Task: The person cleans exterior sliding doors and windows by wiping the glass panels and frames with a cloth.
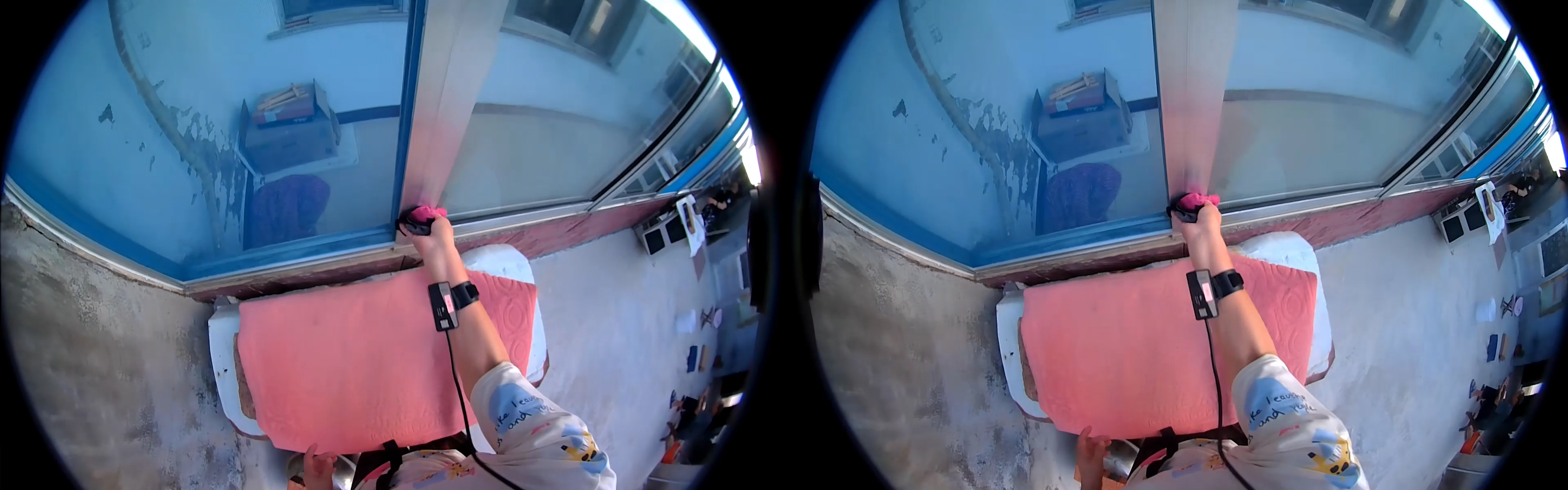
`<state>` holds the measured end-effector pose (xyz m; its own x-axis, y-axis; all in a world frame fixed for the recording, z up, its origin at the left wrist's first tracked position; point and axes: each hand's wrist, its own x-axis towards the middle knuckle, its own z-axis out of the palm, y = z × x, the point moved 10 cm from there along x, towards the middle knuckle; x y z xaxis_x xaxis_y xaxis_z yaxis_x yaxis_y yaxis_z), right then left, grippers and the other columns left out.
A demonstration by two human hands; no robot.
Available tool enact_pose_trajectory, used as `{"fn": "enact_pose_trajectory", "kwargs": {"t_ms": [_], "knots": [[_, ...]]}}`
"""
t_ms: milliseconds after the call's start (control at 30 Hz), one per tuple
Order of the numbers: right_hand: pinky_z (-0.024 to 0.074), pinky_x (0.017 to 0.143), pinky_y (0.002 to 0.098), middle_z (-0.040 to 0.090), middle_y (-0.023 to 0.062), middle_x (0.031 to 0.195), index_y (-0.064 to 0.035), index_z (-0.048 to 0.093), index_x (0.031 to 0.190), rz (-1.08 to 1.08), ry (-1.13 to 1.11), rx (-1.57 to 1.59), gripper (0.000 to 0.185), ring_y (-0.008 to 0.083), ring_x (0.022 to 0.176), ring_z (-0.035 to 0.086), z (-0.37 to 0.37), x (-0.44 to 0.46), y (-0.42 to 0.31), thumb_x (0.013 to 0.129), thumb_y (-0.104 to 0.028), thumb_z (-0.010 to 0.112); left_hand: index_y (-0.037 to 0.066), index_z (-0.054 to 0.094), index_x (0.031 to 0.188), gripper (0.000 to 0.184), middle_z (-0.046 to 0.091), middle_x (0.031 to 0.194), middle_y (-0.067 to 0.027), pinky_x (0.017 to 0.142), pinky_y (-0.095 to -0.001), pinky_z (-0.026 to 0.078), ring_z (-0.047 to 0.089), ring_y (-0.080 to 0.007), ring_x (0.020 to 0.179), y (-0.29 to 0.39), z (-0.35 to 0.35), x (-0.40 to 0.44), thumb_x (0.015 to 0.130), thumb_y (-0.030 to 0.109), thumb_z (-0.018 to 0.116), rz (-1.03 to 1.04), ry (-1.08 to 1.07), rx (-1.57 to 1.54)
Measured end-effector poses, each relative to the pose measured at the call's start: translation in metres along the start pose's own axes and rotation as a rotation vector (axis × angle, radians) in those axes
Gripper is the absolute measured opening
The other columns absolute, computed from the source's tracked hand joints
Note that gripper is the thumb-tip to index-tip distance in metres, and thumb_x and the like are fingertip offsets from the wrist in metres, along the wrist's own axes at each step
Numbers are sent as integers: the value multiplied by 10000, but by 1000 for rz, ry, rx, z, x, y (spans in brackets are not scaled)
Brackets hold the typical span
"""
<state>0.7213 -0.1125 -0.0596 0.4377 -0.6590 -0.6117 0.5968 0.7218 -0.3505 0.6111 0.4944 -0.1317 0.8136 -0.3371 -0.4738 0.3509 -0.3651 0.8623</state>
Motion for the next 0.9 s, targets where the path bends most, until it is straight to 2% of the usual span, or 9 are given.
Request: {"fn": "enact_pose_trajectory", "kwargs": {"t_ms": [67, 367, 467, 500, 533, 567, 667, 800, 900], "knots": [[332, 1011, 631, 399, 211, 1352, -31, 385, 1293, -40, -68, 19, 354, 412, 1231, 400, 46, -44, -27, 966, -164, 352, 11, 394, 1346, 553, 616, 966, -92, 691, -287, 511, 589, -184, 842, 16, 5, -2, 883, 200, 630, -25, -4, -49], [341, 1050, 593, 422, 267, 1305, 106, 397, 1247, -286, -857, -46, 354, 401, 1231, 418, 275, -287, -149, 945, -78, 403, 13, 357, 1352, 496, 613, 947, -85, 689, -263, 498, 581, -150, 791, 22, 13, 14, 915, 121, 566, 180, -11, 27], [359, 1005, 435, 518, 126, 1264, -63, 527, 1219, -1459, -1113, -215, 336, 314, 1175, 473, 337, -402, -225, 893, -120, 585, 15, 360, 1347, 492, 629, 978, -106, 679, -258, 508, 615, -165, 841, 32, 9, 13, 906, 104, 558, 188, -12, 71], [431, 984, 349, 362, 142, 1428, -185, 281, 1461, -1777, -941, -428, 624, 320, 1246, 435, 357, -416, -235, 909, -163, 570, 16, 351, 1348, 508, 637, 989, -116, 669, -250, 517, 630, -171, 869, 40, 11, 14, 892, 84, 566, 136, -33, -74], [422, 992, 340, 374, 144, 1417, -191, 291, 1455, -2094, -633, -652, 651, 286, 1251, 435, 359, -432, -226, 878, -113, 584, 18, 337, 1358, 529, 629, 1015, -122, 683, -248, 511, 630, -172, 895, 50, 13, 11, 893, 98, 577, 115, -31, -102], [424, 984, 352, 348, 159, 1439, -185, 342, 1435, -2318, -727, -684, 606, 297, 1261, 430, 366, -429, -209, 879, -115, 573, 20, 323, 1368, 550, 621, 1041, -127, 696, -246, 504, 629, -173, 922, 58, 14, 5, 895, 113, 588, 82, -27, -123], [298, 1076, 419, 294, 172, 1472, -147, 473, 1349, -2689, -435, -1064, 504, 364, 1347, 293, 340, -363, -149, 856, -128, 576, 17, 325, 1367, 505, 610, 1062, -133, 696, -250, 510, 629, -179, 933, 62, 8, -3, 916, 79, 543, 20, 31, -48], [262, 1076, 469, 347, 168, 1441, -105, 500, 1317, -2561, -495, -1234, 504, 356, 1346, 295, 250, -280, -99, 820, -92, 583, 45, 350, 1372, 499, 629, 1038, -80, 686, -239, 500, 629, -161, 924, 52, 3, -7, 918, 96, 548, -7, 16, -30], [309, 1022, 481, 430, 104, 1372, -194, 541, 1282, -2444, -516, -1421, 489, 282, 1259, 398, 186, -217, -68, 805, -154, 640, 63, 365, 1370, 495, 636, 1025, -72, 690, -227, 486, 630, -145, 897, 46, 1, -9, 913, 91, 554, 10, 35, -55]]}}
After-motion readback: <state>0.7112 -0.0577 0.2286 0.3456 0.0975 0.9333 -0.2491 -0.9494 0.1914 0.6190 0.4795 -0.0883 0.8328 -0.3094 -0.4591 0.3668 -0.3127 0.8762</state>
